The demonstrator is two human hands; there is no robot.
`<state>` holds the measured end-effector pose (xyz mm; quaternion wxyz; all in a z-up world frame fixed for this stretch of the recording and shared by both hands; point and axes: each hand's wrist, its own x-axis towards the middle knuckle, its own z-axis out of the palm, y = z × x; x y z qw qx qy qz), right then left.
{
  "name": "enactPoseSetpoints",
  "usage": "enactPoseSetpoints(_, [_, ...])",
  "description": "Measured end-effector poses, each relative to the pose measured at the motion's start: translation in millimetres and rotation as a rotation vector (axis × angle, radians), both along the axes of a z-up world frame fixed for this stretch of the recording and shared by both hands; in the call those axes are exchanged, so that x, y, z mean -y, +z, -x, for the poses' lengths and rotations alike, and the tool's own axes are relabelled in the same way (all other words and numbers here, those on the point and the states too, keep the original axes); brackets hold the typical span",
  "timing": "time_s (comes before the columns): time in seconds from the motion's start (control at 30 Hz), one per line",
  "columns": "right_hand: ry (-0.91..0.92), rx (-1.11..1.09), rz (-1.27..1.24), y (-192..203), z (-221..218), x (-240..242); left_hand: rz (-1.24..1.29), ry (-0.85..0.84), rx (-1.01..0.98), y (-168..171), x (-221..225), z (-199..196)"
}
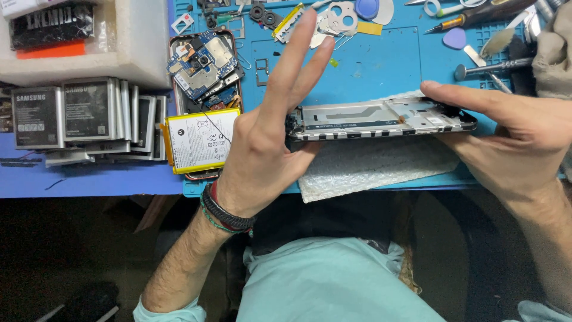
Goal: Disassembling and inspecting internal components of a smartphone on a repair bench.
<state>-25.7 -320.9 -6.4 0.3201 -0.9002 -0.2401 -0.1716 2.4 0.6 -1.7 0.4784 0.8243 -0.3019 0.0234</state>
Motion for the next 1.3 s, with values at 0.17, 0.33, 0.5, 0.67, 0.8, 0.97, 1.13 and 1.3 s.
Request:
enactPoseSetpoints(0.17, [0.008,0.008,0.025,-1.7,-1.2,1.9,-0.021,-0.067,0.127,7.1,5.8,-3.6])
enactPoseSetpoints(0.33, [0.014,0.012,0.033,-1.8,-2.4,3.8,-0.048,-0.060,0.173,5.3,7.6,-5.0])
enactPoseSetpoints(0.5, [0.031,0.009,0.045,1.4,-3.0,1.5,-0.054,-0.023,0.296,-2.9,6.3,-5.6])
enactPoseSetpoints(0.67, [0.021,-0.033,-0.085,2.3,-2.5,-6.5,0.081,-0.013,0.333,13.9,13.0,-4.5])
enactPoseSetpoints(0.8, [-0.178,-0.273,-0.100,5.9,4.0,8.7,0.184,0.046,0.248,23.9,18.1,-1.1])
enactPoseSetpoints(0.97, [-0.329,-0.552,-0.239,21.6,-1.3,-15.7,0.127,0.070,0.192,13.2,18.3,-6.7])
enactPoseSetpoints(1.13, [-0.451,-0.550,-0.169,21.5,-6.9,-22.6,-0.095,0.050,0.316,22.8,35.9,2.1])
enactPoseSetpoints(1.3, [-0.276,-0.443,0.151,19.7,-19.3,-14.0,-0.843,0.134,0.449,23.9,82.0,29.8])
